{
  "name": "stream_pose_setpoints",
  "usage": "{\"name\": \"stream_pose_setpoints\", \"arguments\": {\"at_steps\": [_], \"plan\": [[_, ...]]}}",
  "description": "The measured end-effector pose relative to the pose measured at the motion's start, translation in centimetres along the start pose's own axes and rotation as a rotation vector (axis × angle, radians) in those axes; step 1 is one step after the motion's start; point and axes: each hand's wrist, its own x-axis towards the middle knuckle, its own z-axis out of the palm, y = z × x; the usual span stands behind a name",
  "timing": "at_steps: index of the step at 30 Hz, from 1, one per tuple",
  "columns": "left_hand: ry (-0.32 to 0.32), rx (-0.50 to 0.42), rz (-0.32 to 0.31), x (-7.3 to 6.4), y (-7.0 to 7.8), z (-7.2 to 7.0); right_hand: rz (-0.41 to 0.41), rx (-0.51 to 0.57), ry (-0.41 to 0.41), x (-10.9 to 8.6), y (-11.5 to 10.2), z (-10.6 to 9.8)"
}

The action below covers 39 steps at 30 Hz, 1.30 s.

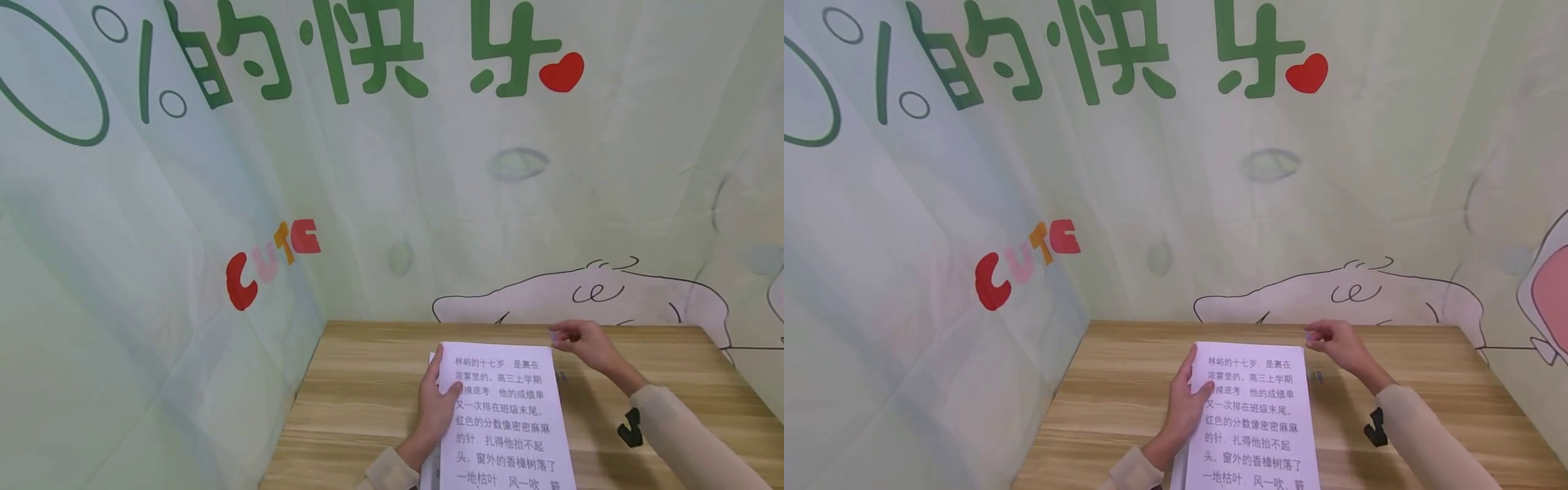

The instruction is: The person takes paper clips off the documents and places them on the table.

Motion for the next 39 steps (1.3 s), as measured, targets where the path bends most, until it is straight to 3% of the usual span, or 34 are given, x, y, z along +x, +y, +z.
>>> {"name": "stream_pose_setpoints", "arguments": {"at_steps": [10,25,39], "plan": [[0.016,0.003,0.006,0.1,-0.1,-0.2,-0.005,-0.041,0.002,-0.5,2.9,0.0],[0.017,-0.003,0.001,0.2,-0.1,-0.3,0.093,-0.071,-0.071,-2.0,6.4,-0.4],[0.003,-0.001,0.008,0.2,-0.3,-0.7,0.150,-0.082,-0.096,-2.7,8.1,0.5]]}}
